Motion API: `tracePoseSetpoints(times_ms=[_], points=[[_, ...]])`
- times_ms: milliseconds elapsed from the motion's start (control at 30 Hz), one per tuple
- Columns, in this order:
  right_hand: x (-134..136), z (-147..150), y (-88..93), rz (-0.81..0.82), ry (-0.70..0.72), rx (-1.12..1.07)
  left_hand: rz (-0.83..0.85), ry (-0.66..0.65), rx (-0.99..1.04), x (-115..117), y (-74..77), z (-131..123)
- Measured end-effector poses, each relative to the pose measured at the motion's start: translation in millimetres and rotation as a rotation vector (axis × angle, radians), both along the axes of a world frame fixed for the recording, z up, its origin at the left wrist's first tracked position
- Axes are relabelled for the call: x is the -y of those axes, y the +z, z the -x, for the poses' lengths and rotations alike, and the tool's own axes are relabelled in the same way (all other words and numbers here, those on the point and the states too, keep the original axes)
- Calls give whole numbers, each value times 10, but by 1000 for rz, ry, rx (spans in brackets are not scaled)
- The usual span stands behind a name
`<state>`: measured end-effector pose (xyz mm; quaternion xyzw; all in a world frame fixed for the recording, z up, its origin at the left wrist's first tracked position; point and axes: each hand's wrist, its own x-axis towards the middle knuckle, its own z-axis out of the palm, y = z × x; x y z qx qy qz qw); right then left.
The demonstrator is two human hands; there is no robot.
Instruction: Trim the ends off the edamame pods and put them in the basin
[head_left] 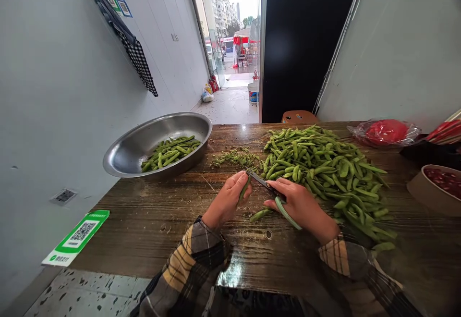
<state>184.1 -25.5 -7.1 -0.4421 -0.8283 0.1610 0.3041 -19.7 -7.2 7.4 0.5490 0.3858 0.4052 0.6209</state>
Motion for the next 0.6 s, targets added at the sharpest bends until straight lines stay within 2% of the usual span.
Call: tracePoseSetpoints(times_ms=[100, 200, 400, 600], points=[[1, 12, 7, 14, -31, 5, -60, -71, -114, 26, 0, -27], [-9, 18, -4, 18, -21, -10, -80, -84, -176, 45, -3, -56], [-19, 8, -27, -4, -10, -5, 74, -130, -93, 18, -40, -18], [-2, -13, 11, 22, -11, 82, 87, -183, -150, -36, -36, 82]])
